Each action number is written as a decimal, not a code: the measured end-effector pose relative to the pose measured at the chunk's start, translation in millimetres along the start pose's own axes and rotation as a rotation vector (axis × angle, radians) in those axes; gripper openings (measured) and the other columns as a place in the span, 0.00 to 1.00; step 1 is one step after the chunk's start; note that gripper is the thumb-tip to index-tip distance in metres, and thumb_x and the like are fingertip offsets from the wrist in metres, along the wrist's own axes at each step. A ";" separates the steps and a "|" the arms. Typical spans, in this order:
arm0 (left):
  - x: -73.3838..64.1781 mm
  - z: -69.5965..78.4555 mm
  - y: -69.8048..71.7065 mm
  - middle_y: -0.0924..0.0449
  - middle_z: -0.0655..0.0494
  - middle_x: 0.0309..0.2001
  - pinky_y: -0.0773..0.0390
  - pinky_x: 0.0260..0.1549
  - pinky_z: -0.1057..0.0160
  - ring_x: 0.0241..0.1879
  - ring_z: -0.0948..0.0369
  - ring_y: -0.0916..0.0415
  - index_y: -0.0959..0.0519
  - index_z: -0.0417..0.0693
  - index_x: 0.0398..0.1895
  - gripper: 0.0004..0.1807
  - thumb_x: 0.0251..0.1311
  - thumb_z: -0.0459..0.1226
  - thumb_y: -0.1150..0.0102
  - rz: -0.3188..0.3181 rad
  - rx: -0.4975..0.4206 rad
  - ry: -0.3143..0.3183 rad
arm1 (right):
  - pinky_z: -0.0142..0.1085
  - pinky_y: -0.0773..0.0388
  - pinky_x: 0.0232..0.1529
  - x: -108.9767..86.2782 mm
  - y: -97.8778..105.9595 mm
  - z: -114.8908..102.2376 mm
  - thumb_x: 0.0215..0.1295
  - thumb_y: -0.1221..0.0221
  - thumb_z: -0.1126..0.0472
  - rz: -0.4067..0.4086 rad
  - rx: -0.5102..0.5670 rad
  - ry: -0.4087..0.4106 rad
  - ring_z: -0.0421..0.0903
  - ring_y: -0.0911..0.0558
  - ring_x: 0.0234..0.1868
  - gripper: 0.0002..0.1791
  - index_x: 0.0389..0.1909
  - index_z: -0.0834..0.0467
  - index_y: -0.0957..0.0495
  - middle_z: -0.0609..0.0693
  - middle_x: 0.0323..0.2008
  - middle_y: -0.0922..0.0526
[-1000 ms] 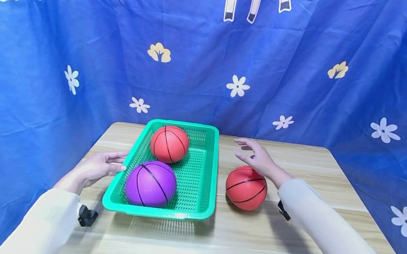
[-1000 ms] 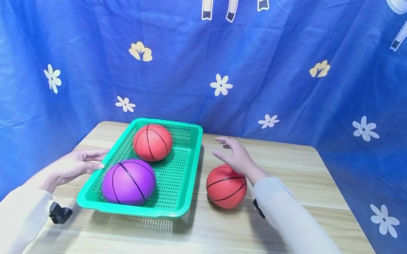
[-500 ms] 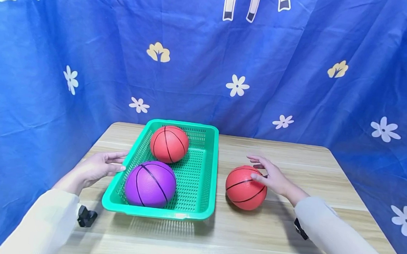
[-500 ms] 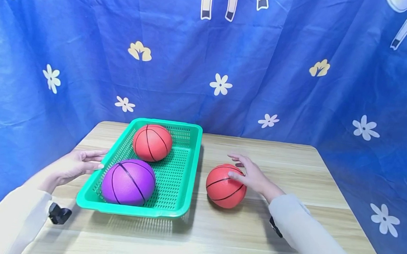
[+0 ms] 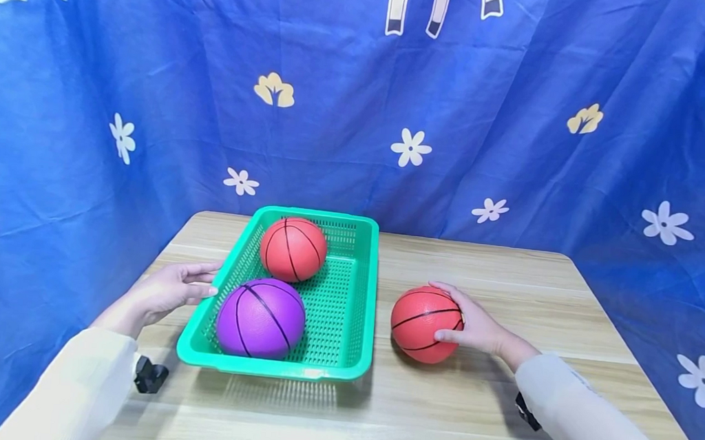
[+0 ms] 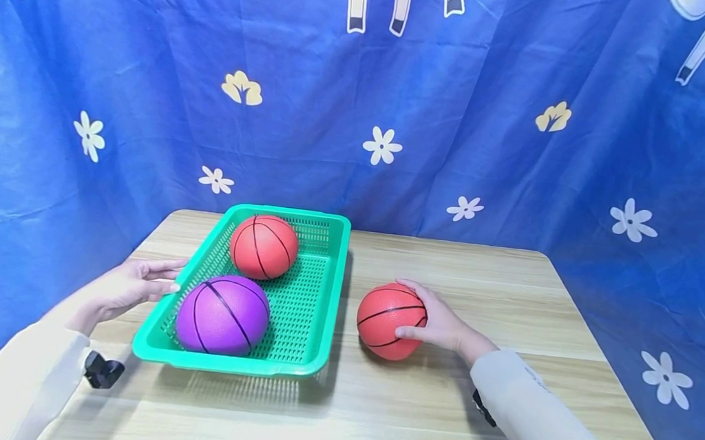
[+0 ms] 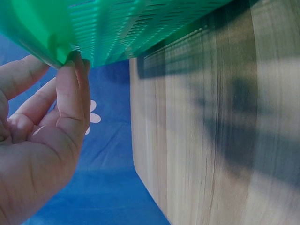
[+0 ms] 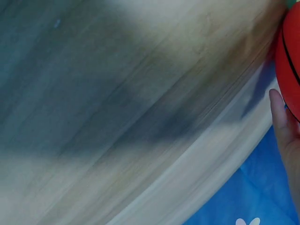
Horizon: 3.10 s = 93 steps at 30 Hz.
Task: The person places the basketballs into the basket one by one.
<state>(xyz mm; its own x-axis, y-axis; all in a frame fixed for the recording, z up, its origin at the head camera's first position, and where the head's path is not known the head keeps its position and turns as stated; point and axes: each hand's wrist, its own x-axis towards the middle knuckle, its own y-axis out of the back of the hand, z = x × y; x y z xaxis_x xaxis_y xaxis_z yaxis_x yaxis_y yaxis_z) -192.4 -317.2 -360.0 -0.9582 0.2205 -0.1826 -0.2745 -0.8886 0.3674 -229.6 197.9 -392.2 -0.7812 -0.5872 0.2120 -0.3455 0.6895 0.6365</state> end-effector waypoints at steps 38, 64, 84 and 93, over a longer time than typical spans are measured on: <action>0.3 0.7 -0.1 0.42 0.33 0.56 0.33 0.48 0.56 0.49 0.55 0.34 0.49 0.35 0.63 0.37 0.53 0.37 0.44 0.004 0.007 0.010 | 0.45 0.27 0.42 70.8 32.8 -55.3 0.44 0.36 0.67 0.268 0.216 0.119 0.51 0.30 0.47 0.39 0.59 0.56 0.43 0.55 0.51 0.31; 1.4 0.2 -2.0 0.43 0.33 0.56 0.30 0.45 0.60 0.48 0.56 0.32 0.49 0.34 0.62 0.36 0.53 0.36 0.44 0.018 -0.013 0.001 | 0.38 0.27 0.42 126.4 -46.7 -87.2 0.40 0.32 0.58 0.192 0.173 0.219 0.43 0.33 0.50 0.42 0.59 0.49 0.42 0.45 0.51 0.34; 0.7 0.4 -1.7 0.42 0.33 0.56 0.31 0.47 0.59 0.48 0.58 0.32 0.49 0.36 0.63 0.36 0.53 0.37 0.45 0.012 -0.009 0.007 | 0.34 0.28 0.38 134.7 -81.9 -67.5 0.31 0.35 0.37 0.171 -0.117 0.173 0.38 0.38 0.49 0.45 0.56 0.36 0.42 0.41 0.51 0.39; 1.4 0.3 -1.0 0.41 0.34 0.56 0.32 0.47 0.59 0.48 0.58 0.33 0.49 0.37 0.63 0.36 0.54 0.39 0.45 0.008 0.010 0.013 | 0.36 0.28 0.40 131.3 -87.3 -62.0 0.31 0.38 0.33 0.180 -0.169 0.098 0.38 0.37 0.49 0.46 0.57 0.38 0.44 0.41 0.51 0.38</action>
<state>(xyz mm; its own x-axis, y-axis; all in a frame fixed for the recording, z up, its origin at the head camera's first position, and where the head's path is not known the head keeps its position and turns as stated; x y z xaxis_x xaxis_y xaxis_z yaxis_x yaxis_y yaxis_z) -193.5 -315.9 -360.3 -0.9591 0.2084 -0.1915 -0.2680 -0.8863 0.3776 -269.7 34.3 -373.9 -0.7653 -0.5057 0.3983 -0.1079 0.7108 0.6950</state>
